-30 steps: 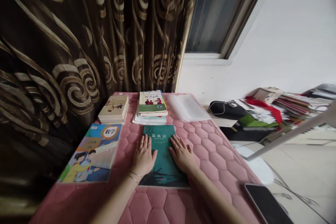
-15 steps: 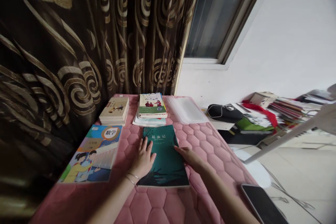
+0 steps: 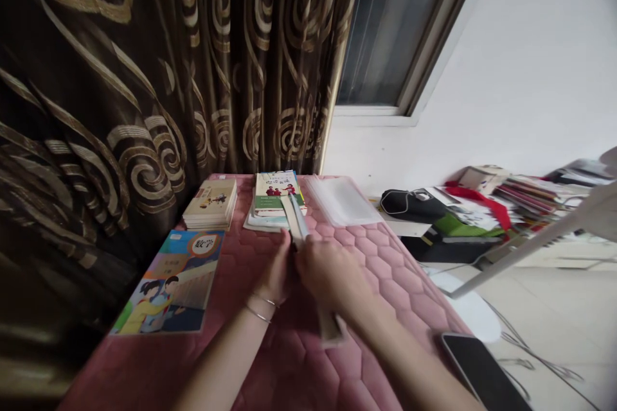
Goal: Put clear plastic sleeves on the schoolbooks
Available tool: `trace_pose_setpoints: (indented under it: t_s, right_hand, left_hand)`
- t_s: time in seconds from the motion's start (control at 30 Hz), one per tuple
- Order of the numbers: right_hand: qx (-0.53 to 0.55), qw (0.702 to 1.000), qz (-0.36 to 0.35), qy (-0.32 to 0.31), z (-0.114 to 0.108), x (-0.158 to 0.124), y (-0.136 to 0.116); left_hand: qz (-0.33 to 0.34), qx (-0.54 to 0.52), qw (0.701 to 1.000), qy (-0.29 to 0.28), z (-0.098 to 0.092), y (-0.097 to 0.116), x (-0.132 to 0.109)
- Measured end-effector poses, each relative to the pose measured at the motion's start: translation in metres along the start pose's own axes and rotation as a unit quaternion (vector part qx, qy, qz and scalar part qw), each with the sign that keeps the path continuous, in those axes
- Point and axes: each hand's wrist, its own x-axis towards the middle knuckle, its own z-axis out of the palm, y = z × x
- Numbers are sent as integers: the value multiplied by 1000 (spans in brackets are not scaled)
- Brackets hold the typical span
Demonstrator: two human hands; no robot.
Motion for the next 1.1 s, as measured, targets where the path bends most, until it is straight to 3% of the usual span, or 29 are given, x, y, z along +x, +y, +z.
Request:
trace_pose_setpoints:
  t_s: [0.07,0.13,0.27,0.33,0.43,0.5,0.53,0.63,0.7,0.87,1.0,1.1]
  right_hand:
    - [-62,997,-41,-35,16,-5,-20]
    - [-73,992,-65,-80,47,-10,-30]
    - [-24,986,-109,-120,107,-22,-26]
    - [11,983,-138,-118,120,-27,-16]
    - [73,977,-165,-115,122,-23,5]
    - [112,972,-171,-116,121,-12,21]
    - [121,971,-176,-106,123,-5,29]
    - [100,960,-246,-84,140,17,45]
    - [68,946,-301,-94,156,31,49]
    - [20,939,-331,-94,181,80,43]
    - [5,953,-289,-90,185,126,33]
    - [-2,961,-262,-86,188,140,22]
  left_hand:
    - [6,-9,1000,16,-9,-1,7]
    - [15,20,998,49,-30,-10,13]
    - [1,180,974,141,-76,-38,19]
    - [5,215,962,168,-87,-47,19]
    - [30,269,938,218,-86,-54,12]
    - [78,372,891,249,-79,-57,0]
    - [110,452,848,255,-76,-61,-7]
    - [180,686,670,219,-75,-75,-31]
    - [188,753,603,184,-81,-87,-45]
    - [193,809,529,166,-94,-105,-59]
    - [192,822,498,196,-90,-110,-61]
    - [200,829,483,199,-88,-110,-63]
